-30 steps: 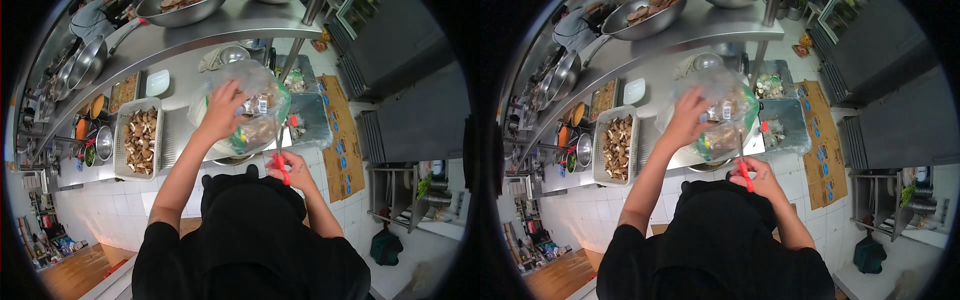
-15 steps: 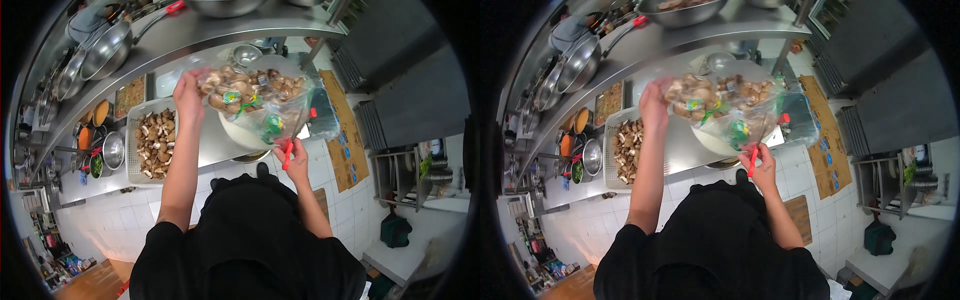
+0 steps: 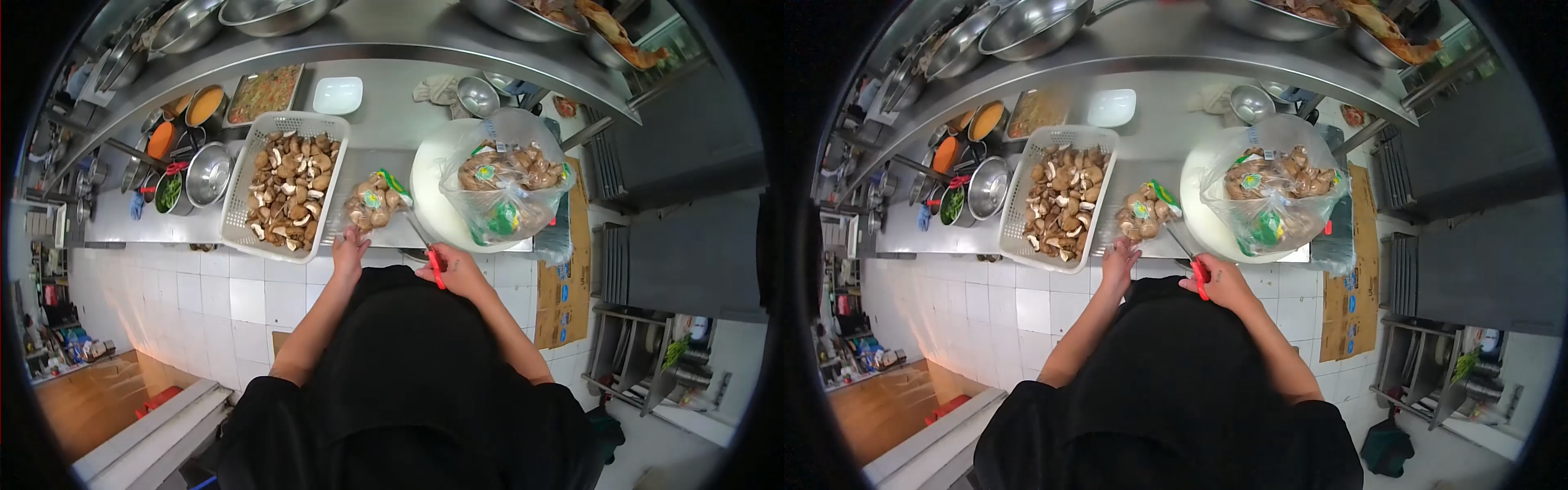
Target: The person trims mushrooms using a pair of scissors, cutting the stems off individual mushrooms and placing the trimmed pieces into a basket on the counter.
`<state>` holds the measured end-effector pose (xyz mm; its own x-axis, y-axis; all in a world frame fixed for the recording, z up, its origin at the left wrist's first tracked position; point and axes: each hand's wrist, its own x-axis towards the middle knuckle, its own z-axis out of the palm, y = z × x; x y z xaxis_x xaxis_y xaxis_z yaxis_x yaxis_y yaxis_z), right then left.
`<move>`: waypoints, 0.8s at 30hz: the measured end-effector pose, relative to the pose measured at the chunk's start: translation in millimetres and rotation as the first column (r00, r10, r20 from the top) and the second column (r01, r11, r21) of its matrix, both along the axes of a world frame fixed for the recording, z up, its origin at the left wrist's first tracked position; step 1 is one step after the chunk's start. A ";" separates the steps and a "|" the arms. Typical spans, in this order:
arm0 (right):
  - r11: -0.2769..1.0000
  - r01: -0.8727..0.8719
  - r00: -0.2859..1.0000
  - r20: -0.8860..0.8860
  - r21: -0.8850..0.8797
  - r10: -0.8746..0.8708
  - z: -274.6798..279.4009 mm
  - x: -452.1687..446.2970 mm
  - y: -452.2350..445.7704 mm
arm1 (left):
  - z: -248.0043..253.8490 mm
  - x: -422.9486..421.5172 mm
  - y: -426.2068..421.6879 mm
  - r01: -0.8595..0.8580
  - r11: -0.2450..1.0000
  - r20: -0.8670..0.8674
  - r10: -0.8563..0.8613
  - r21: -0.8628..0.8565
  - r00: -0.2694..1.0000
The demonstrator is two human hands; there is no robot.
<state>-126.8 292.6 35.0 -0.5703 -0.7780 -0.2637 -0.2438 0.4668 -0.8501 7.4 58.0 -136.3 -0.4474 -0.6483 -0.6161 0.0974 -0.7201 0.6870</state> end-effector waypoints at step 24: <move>0.957 0.246 0.015 0.988 -0.151 0.152 -29.2 10.1 -59.6 | 76.9 -43.7 -37.1 0.304 0.942 0.084 -0.295 -0.141 0.952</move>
<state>-116.6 232.9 5.8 0.0556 -0.8964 -0.4398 0.9349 0.2014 -0.2924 -36.4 20.9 -59.3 -0.5998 -0.5774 -0.5539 -0.1521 -0.5974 0.7874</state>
